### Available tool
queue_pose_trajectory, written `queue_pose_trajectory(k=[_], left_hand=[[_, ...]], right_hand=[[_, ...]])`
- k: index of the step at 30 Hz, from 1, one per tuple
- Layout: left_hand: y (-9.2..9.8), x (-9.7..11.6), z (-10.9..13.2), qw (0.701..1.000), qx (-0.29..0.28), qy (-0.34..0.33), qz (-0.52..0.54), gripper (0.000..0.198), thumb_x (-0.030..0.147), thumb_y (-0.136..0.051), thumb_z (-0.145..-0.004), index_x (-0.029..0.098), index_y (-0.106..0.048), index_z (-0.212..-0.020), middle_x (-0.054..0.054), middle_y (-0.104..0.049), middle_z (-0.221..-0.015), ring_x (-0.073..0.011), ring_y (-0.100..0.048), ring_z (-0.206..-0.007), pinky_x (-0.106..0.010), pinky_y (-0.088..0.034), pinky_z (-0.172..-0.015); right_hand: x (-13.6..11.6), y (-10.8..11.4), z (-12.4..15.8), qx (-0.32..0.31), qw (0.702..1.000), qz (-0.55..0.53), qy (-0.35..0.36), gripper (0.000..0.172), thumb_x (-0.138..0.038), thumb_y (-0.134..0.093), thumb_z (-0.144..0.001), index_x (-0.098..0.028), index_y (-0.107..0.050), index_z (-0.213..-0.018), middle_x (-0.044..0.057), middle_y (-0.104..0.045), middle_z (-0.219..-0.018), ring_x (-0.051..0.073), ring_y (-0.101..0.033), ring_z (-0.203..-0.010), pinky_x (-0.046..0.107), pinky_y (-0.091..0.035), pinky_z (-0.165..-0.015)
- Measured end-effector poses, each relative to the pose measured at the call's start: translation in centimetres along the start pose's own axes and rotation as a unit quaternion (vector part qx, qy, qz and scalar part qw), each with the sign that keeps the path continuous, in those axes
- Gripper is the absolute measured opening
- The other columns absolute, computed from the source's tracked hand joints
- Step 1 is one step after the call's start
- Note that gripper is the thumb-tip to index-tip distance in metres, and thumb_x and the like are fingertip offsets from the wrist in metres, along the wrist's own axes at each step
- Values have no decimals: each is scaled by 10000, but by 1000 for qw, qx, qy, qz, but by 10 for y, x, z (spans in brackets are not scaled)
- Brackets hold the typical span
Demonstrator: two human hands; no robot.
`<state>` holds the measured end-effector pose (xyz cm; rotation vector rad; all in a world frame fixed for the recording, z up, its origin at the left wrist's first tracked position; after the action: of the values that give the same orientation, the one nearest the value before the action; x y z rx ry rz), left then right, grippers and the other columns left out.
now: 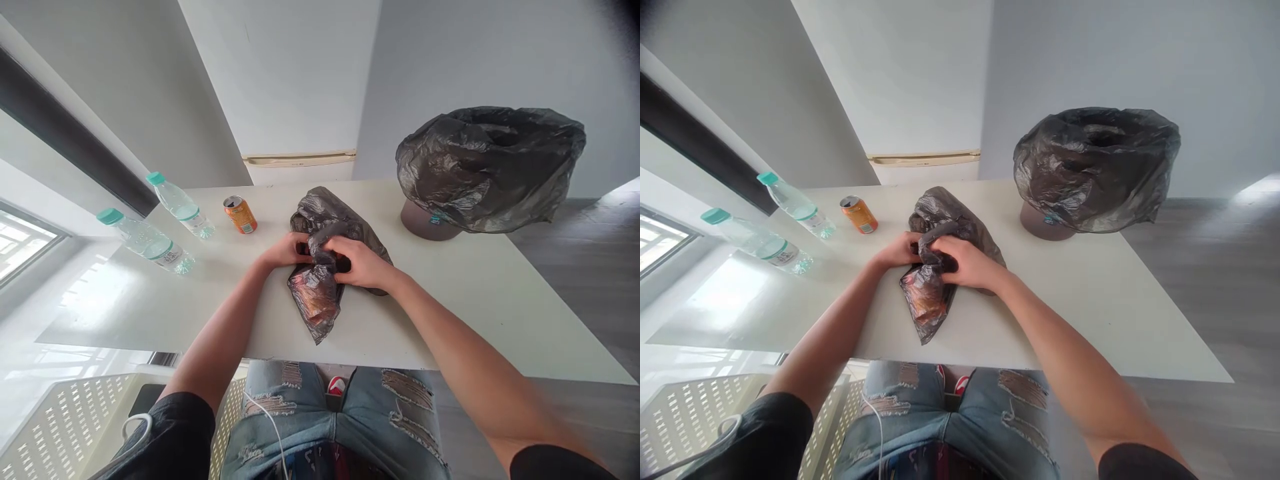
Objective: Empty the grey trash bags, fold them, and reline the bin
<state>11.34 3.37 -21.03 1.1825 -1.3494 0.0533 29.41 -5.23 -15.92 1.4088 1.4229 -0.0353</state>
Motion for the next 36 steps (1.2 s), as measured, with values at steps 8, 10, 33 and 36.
queue_pose_trajectory(k=[8, 10, 33, 36], left_hand=[[3, 4, -2, 1000, -3, -7, -25, 289, 324, -755, -743, 184, -516, -659, 24, -566, -657, -116, -471, -640, -249, -399, -592], [4, 7, -2, 999, -8, -15, -29, 293, 334, -726, -770, 189, -497, -660, 23, -555, -656, -113, -451, -638, -254, -395, -595], [0, 3, -3, 999, -27, -20, -27, 106, 258, -723, -747, 167, -689, -791, -51, -736, -820, -219, -672, -833, -318, -546, -787], [0, -2, -2, 999, -19, -12, -32, 122, 250, -748, -733, 173, -717, -822, -54, -742, -815, -218, -678, -804, -317, -555, -766]], right_hand=[[-1, -30, 7, -141, 990, -14, 21, 898, -477, -920, -810, -298, -528, -1597, 128, -478, -1657, 379, -387, -1575, 558, -307, -1344], [-2, -37, 10, -169, 985, -27, 16, 1102, -530, -949, -766, -309, -393, -1692, 133, -372, -1721, 382, -315, -1620, 540, -258, -1370], [2, -10, 13, -179, 967, -179, -9, 946, -565, -774, -933, -331, -322, -1731, 81, -294, -1801, 346, -269, -1665, 510, -220, -1367], [0, 1, 11, -153, 937, -311, -54, 835, -684, -689, -937, -316, -474, -1655, 89, -440, -1724, 365, -432, -1572, 510, -366, -1284]])
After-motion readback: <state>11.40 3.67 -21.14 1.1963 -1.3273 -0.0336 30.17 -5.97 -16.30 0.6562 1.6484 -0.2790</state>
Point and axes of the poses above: each hand's wrist, its own z-axis away from the middle knuckle, its own y-axis out of the back of the hand, x = y × z, the point moved 6 cm from there along -z, towards the middle knuckle
